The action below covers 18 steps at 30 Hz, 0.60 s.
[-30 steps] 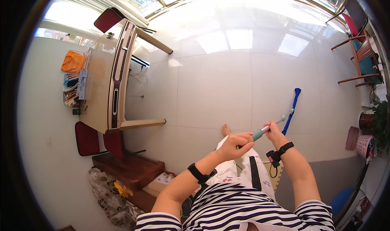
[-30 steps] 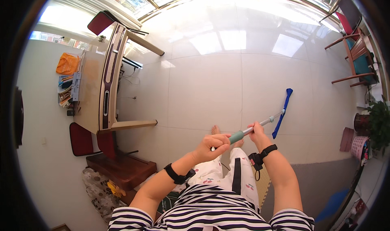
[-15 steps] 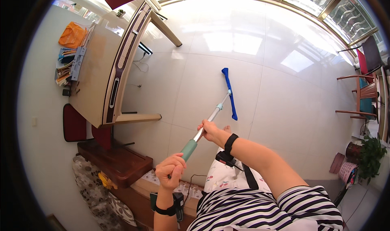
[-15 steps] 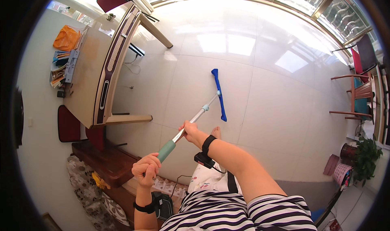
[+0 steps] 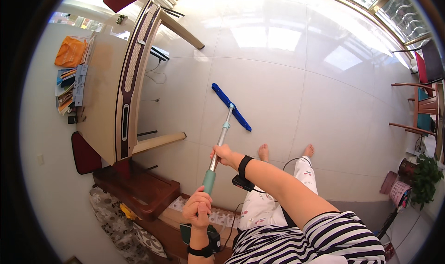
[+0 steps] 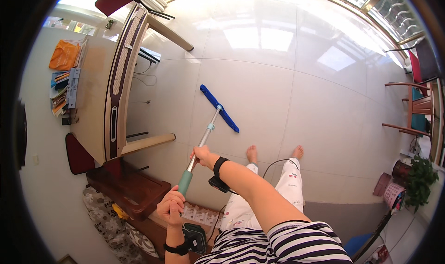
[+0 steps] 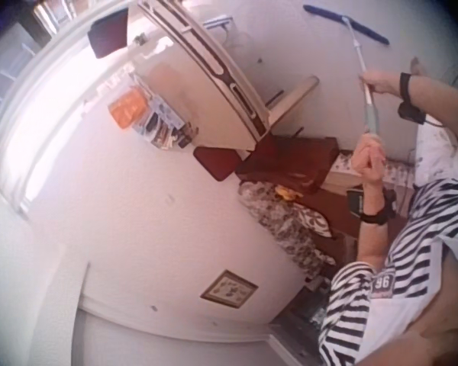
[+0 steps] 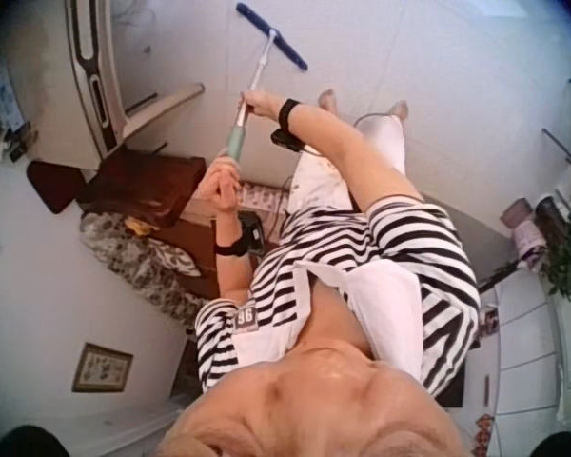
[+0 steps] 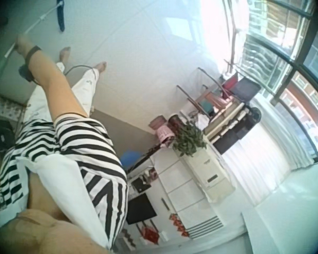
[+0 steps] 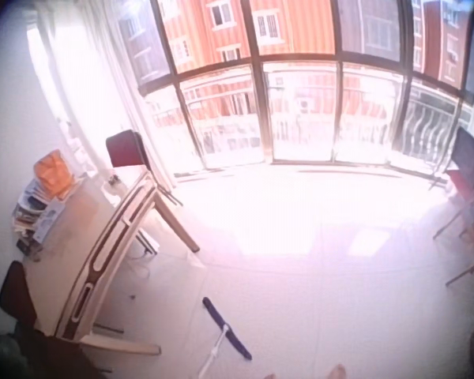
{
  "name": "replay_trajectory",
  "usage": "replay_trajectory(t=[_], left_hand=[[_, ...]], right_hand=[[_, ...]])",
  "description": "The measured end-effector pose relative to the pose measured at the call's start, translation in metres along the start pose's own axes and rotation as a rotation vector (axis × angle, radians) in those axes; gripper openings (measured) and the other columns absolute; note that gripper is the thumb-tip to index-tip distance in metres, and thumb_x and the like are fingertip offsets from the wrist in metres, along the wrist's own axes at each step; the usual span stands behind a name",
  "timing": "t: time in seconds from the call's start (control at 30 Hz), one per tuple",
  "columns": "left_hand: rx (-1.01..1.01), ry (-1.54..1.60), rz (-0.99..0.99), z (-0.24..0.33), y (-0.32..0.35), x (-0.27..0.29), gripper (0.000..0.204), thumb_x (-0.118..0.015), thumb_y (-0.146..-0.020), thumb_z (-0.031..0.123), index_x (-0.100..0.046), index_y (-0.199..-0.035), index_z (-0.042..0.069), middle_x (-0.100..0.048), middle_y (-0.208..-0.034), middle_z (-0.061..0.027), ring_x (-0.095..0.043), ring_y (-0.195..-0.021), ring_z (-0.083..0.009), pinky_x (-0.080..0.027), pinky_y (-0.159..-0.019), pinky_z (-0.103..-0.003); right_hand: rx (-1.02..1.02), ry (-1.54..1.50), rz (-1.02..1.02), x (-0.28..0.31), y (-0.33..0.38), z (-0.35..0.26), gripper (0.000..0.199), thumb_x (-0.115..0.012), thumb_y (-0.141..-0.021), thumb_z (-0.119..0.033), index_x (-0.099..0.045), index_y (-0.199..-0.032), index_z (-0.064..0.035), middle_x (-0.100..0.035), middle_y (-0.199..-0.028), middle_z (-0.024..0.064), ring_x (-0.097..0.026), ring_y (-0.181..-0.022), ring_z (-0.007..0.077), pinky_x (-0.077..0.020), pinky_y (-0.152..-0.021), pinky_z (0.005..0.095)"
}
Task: The person assembles a flat mop by attaching the blue mop head to the metal handle using a light green connector, then uses the assembled mop to clean a tiled floor.
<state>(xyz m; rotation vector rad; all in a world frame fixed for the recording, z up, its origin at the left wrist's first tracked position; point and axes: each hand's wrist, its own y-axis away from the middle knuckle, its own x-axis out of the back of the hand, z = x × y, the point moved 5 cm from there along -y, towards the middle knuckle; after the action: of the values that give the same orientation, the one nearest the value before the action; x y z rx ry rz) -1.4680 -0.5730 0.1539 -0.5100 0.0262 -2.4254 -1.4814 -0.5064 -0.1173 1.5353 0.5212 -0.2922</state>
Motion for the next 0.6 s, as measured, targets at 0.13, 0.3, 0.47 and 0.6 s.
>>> replay_trajectory(t=[0.13, 0.3, 0.47, 0.6], left_hand=[[-0.019, -0.009, -0.049, 0.003, -0.025, -0.043, 0.033, -0.045, -0.078, 0.009, -0.041, -0.045, 0.004, -0.048, -0.05, -0.0037, -0.053, -0.056, -0.0174, -0.042, -0.082, -0.041], [-0.102, -0.012, -0.218, 0.014, -0.05, -0.133, 0.033, -0.046, -0.076, 0.005, -0.041, -0.043, 0.004, -0.048, -0.05, -0.0036, -0.053, -0.056, -0.0164, -0.04, -0.086, -0.043], [-0.173, 0.028, -0.365, 0.034, -0.08, -0.233, 0.032, -0.046, -0.074, 0.002, -0.041, -0.043, 0.004, -0.047, -0.05, -0.0035, -0.052, -0.053, -0.0156, -0.039, -0.088, -0.044], [-0.299, 0.071, -0.53, 0.057, -0.099, -0.328, 0.02, -0.051, -0.068, -0.003, -0.044, -0.05, 0.001, -0.048, -0.052, -0.0049, -0.054, -0.056, -0.0175, -0.041, -0.086, -0.046]], right_hand=[[0.056, -0.014, -0.045, 0.026, 0.003, -0.049, 0.004, -0.044, -0.077, 0.0, -0.042, -0.077, 0.0029, -0.047, -0.06, 0.0087, -0.051, -0.05, 0.0205, -0.0478, -0.046, 0.0331], [0.189, -0.149, -0.031, 0.088, 0.025, -0.126, 0.005, -0.044, -0.078, -0.001, -0.041, -0.078, 0.0024, -0.047, -0.06, 0.0087, -0.05, -0.05, 0.0197, -0.0455, -0.045, 0.0322], [0.29, -0.329, -0.02, 0.172, 0.054, -0.207, 0.006, -0.044, -0.079, -0.002, -0.04, -0.079, 0.0023, -0.046, -0.06, 0.0081, -0.049, -0.05, 0.018, -0.0443, -0.045, 0.0308], [0.404, -0.584, -0.093, 0.255, 0.086, -0.273, 0.007, -0.045, -0.082, -0.003, -0.038, -0.082, 0.0009, -0.043, -0.062, 0.0049, -0.043, -0.05, 0.0119, -0.0422, -0.045, 0.025]])
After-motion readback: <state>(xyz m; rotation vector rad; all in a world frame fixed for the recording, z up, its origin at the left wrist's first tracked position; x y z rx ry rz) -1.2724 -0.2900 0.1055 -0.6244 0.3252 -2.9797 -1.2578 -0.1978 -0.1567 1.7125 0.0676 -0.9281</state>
